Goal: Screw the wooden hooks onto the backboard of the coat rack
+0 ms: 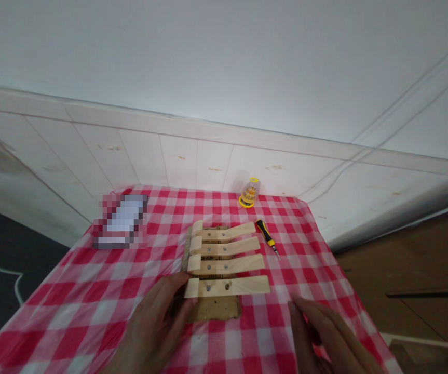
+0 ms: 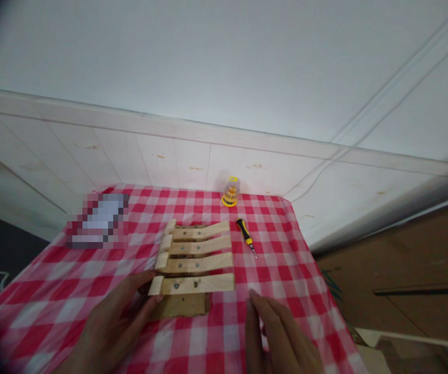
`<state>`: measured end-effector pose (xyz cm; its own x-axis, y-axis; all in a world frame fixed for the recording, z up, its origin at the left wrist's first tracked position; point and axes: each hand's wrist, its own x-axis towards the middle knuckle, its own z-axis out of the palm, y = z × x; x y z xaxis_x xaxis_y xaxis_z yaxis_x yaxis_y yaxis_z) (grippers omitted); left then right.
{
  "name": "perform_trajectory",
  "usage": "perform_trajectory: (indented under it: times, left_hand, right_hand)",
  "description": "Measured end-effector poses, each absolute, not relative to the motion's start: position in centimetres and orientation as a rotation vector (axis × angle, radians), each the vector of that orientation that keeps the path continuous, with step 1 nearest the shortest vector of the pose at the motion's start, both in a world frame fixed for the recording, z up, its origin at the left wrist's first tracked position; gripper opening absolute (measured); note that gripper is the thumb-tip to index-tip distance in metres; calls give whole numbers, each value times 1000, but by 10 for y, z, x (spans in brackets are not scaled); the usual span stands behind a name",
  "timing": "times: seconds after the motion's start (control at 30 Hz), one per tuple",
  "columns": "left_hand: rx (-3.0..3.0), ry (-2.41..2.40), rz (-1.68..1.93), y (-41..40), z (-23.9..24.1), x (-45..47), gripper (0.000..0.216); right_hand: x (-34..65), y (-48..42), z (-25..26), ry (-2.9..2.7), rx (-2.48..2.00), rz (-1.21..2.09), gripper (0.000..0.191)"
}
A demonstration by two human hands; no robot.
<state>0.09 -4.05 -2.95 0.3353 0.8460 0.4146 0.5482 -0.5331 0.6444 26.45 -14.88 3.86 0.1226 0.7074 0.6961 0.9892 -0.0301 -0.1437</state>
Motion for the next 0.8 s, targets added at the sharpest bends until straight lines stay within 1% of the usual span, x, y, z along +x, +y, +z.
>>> perform_trajectory:
  times: [0.1,0.17,0.37,0.43,0.5,0.7,0.8]
  left_hand:
    - [2216,1227,1043,-40,-30,0,25]
    - [2208,1223,1030,-40,-32,0,25]
    - [2156,1239,1027,-39,-40,-1,28]
    - [2162,1237,1025,-39,-43,-1,29]
    - [2170,1233,1037,-38,-45,-1,29]
    - [2175,1197,1045,-38,-45,0,30]
    - [2149,1218,1042,-39,-43,2,28]
  right_hand:
    - [288,-116,52,-1712,-1782,-475,18]
    - [304,-88,54,-1707,-1810,-410,24]
    - [327,-15,45,-1778,-2278,142,35]
    - [327,-2,43,-1790,-2303,212,38]
    - [327,7,41,-1808,-2310,264,37]
    - [329,26,31,-1833,-2339,371,20]
    - [329,31,30,-1822,-2344,369,21]
